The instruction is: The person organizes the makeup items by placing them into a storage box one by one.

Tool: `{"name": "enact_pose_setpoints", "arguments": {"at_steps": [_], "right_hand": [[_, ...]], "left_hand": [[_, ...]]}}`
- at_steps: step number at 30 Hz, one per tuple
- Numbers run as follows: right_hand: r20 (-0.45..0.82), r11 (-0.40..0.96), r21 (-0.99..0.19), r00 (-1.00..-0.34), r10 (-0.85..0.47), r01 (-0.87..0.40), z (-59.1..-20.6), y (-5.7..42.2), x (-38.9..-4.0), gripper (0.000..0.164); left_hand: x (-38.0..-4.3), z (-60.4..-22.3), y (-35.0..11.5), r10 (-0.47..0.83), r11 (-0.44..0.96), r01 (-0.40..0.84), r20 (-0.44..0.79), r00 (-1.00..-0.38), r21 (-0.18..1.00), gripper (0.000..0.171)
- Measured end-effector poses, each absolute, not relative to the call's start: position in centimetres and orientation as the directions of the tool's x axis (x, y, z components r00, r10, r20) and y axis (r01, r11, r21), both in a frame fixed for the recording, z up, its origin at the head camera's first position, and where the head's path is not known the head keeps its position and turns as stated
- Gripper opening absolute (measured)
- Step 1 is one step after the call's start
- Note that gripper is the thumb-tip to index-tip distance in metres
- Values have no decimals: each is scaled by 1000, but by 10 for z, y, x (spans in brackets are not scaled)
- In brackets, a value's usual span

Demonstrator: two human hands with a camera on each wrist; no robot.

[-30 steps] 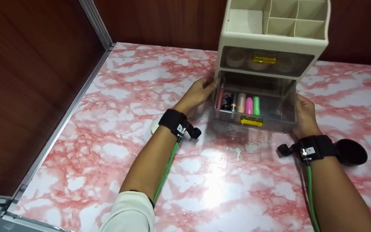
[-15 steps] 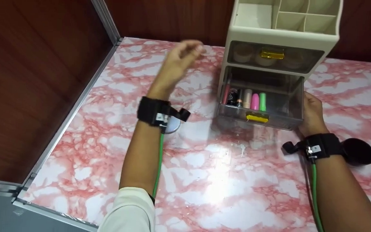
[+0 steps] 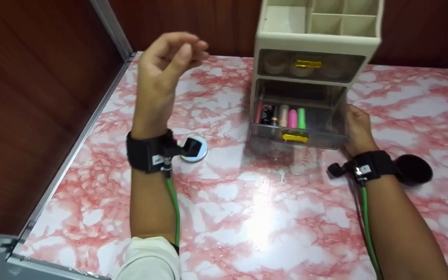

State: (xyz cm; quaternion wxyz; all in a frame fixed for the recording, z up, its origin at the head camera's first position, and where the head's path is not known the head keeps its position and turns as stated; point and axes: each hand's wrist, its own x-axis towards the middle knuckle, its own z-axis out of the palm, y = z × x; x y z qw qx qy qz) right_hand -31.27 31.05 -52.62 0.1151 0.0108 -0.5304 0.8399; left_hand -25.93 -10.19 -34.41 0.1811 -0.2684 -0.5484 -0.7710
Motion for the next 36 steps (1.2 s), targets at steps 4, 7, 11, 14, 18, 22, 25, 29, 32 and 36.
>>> {"name": "enact_pose_setpoints", "arguments": {"at_steps": [4, 7, 11, 14, 18, 22, 25, 29, 32, 36], "right_hand": [[151, -377, -903, -973, 173, -207, -528, 299, -320, 31], [128, -382, -908, -982, 136, -171, -528, 293, -323, 27], [71, -391, -917, -997, 34, -79, -525, 297, -319, 11], [37, -361, -932, -999, -36, -21, -521, 305, -314, 13], [-10, -275, -961, -998, -58, 25, -517, 315, -309, 16], [-34, -233, -972, -999, -23, 38, -515, 319, -307, 14], [-14, -200, -980, -1000, 17, 10, -515, 317, -310, 13], [21, -141, -989, -996, 83, -32, -516, 317, -311, 14], [28, -140, -989, -993, 113, -44, -517, 318, -312, 15], [17, -172, -984, -994, 105, -35, -521, 319, -312, 16]], "left_hand": [[-260, -346, -110, 24, -303, 604, 640, -768, 737, 12], [-260, -349, -115, 31, -279, 601, 632, -774, 749, 11], [-259, -352, -119, 31, -278, 616, 648, -761, 737, 11], [-259, -351, -118, 27, -288, 621, 655, -755, 729, 11], [-269, -353, -111, 47, -295, 585, 623, -781, 756, 9], [-281, -356, -102, 83, -278, 530, 570, -818, 801, 10], [-283, -356, -99, 96, -268, 514, 554, -827, 815, 8], [-283, -353, -95, 125, -252, 533, 573, -810, 808, 8], [-284, -352, -91, 151, -219, 563, 598, -787, 797, 8], [-287, -353, -86, 182, -185, 573, 601, -778, 798, 8]]}}
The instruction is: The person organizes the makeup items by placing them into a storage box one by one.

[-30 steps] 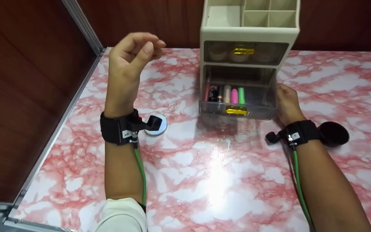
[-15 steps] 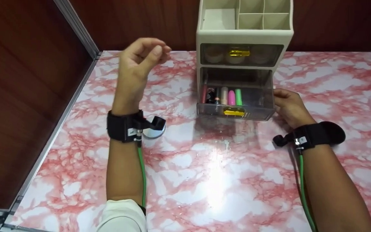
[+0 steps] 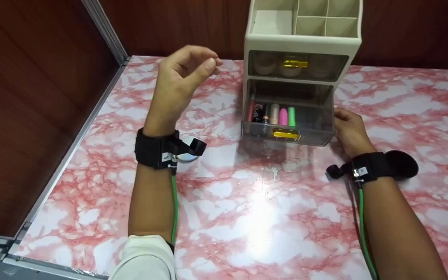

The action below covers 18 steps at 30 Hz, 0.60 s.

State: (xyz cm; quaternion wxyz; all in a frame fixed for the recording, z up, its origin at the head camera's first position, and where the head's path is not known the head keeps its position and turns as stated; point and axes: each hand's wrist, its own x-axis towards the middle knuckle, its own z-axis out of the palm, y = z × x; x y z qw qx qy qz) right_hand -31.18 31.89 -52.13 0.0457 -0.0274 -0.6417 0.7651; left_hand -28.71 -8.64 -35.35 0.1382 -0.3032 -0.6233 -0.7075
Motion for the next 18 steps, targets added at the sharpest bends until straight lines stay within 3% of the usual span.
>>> {"name": "enact_pose_setpoints", "arguments": {"at_steps": [5, 13, 18], "right_hand": [[25, -161, -986, -997, 72, -36, -524, 315, -314, 17], [-11, 250, -968, -1000, 7, 12, -513, 315, -315, 35], [-33, 312, -950, -998, -45, 17, -510, 318, -314, 50]], "left_hand": [[-289, -357, -87, 205, -101, 570, 578, -790, 815, 8], [-286, -357, -89, 216, -41, 576, 570, -793, 816, 11], [-295, -360, -79, 204, -48, 535, 533, -821, 843, 12]]}}
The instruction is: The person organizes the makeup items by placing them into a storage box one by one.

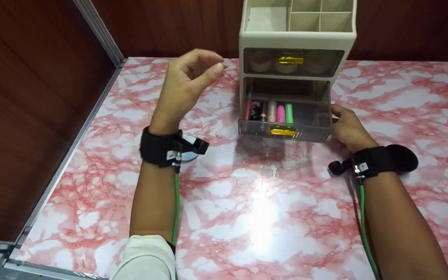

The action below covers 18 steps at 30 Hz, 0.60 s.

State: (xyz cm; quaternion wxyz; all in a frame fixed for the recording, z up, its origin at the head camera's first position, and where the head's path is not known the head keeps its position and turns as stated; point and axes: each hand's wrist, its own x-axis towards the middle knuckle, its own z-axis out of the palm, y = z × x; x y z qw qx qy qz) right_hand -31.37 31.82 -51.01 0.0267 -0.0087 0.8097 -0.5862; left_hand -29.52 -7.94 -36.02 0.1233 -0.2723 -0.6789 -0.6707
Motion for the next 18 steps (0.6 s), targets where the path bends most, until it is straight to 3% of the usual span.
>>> {"name": "enact_pose_setpoints", "arguments": {"at_steps": [8, 10, 15, 18], "right_hand": [[6, 343, -939, -1000, -11, -9, -511, 319, -312, 48], [5, 285, -958, -1000, -18, -10, -513, 317, -313, 48], [-9, 208, -978, -1000, -17, 6, -518, 314, -308, 48], [-7, 229, -973, -1000, -7, 5, -519, 315, -303, 48]], "left_hand": [[-355, -412, -53, 68, -68, 426, 430, -900, 902, 32], [-366, -427, -50, 50, -71, 407, 410, -910, 911, 36], [-378, -458, -41, 75, -44, 287, 290, -954, 957, 38], [-379, -467, -34, 111, -18, 246, 247, -963, 969, 38]]}}
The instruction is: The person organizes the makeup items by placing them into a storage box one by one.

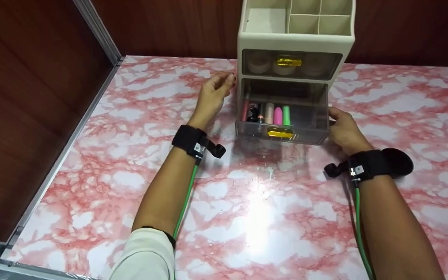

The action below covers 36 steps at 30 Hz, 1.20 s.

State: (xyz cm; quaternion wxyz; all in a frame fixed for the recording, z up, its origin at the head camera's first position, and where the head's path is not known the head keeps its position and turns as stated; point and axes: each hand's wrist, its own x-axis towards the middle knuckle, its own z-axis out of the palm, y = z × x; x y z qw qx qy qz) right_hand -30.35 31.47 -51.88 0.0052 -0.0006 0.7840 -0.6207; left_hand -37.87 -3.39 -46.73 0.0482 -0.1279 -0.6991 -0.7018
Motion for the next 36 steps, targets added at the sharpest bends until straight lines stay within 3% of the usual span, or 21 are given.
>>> {"name": "enact_pose_setpoints", "arguments": {"at_steps": [7, 18, 22, 29, 36], "right_hand": [[-12, 234, -972, -1000, -3, 11, -509, 314, -298, 45], [-49, 714, -700, -996, -78, -21, -492, 316, -288, 56], [-73, 802, -594, -988, -136, -67, -484, 315, -283, 64], [-127, 809, -573, -960, -249, -134, -467, 327, -261, 66], [-131, 751, -604, -897, -423, -266, -452, 343, -232, 52]], "left_hand": [[-379, -469, -25, 140, 61, 286, 276, -951, 956, 34], [-377, -486, -16, 128, 22, 310, 304, -944, 951, 25], [-376, -489, -18, 106, 24, 302, 298, -949, 953, 24], [-376, -487, -18, 115, -9, 265, 265, -957, 964, 26], [-378, -488, -17, 113, -47, 254, 258, -960, 966, 25]]}}
